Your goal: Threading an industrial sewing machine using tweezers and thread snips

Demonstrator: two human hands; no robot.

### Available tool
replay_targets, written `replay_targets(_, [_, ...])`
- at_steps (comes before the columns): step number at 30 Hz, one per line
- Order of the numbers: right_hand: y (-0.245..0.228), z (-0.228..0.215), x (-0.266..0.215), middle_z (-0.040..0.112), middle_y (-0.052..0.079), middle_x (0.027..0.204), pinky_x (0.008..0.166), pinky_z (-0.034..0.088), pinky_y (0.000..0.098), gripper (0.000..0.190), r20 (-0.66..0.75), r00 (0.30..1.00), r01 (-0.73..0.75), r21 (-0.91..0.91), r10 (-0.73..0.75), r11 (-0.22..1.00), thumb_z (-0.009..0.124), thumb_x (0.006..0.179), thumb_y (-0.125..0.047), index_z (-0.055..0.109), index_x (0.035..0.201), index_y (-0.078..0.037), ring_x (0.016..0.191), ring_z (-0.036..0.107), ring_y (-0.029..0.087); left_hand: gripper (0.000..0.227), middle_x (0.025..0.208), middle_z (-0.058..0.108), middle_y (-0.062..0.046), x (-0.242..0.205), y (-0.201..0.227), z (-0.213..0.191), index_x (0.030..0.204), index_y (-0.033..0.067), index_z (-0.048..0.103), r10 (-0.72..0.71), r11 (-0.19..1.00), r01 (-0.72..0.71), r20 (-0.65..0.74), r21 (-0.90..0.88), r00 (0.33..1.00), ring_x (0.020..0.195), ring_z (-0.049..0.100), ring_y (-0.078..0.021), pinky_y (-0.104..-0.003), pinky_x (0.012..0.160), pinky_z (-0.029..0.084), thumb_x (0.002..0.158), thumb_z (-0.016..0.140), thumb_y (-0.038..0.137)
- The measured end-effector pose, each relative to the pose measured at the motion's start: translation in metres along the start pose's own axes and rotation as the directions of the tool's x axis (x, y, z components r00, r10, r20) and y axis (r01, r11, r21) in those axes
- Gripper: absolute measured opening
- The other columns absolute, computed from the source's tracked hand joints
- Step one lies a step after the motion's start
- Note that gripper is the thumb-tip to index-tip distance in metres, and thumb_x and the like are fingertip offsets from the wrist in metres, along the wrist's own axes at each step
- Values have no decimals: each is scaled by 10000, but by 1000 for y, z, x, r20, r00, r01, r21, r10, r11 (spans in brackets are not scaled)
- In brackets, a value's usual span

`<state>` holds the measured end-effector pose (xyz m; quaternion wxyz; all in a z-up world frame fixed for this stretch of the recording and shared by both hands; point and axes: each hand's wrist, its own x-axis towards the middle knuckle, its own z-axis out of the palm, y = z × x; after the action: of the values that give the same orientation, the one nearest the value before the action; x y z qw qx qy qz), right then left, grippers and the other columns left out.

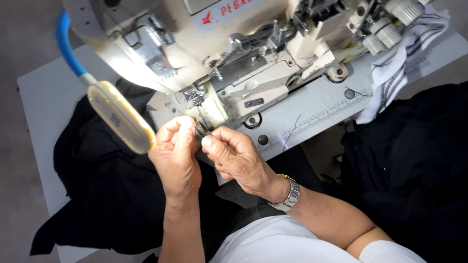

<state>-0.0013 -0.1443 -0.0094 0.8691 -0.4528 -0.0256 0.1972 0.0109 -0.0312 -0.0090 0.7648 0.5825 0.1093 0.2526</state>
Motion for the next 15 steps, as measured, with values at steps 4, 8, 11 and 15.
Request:
replay_targets(4, [-2, 14, 6, 386, -3, 585, 375, 308, 143, 264, 15, 1000, 13, -11, -12, 1000, 613, 1045, -228, 615, 902, -6, 464, 374, 13, 70, 478, 404, 46, 9, 1, -5, 1003, -33, 683, -42, 986, 40, -8, -163, 999, 446, 321, 19, -143, 442, 273, 965, 683, 26])
replay_targets(8, [-5, 12, 9, 382, -28, 590, 385, 304, 132, 260, 41, 996, 86, -65, -83, 994, 602, 1050, -224, 612, 909, -6, 473, 361, -8, 76, 498, 437, -2, 9, 1, -6, 966, -61, 700, -11, 987, -3, -86, -160, 996, 447, 330, -13, -181, 438, 303, 908, 729, -21])
replay_targets(11, [-21, -13, 6, 478, 11, 667, 481, 394, 202, 171, 105, 949, 315, -383, -298, 868, 617, 1040, -185, 668, 980, -34, 580, 436, 47, 72, 533, 476, 9, 4, -5, -23, 923, -26, 721, 20, 999, -27, -149, -46, 989, 464, 351, -9, -196, 438, 290, 864, 762, -18])
replay_targets(15, [-24, -107, 7, 552, 43, 971, 790, 378, 403, 162, 359, 760, 449, -893, -542, 38, 719, 949, 11, 727, 1061, -106, 849, 487, 269, 109, 673, 481, -5, -27, 10, -18, 926, -13, 687, -53, 943, 96, -141, 318, 989, 638, 434, -46, -185, 587, 333, 956, 733, 82])
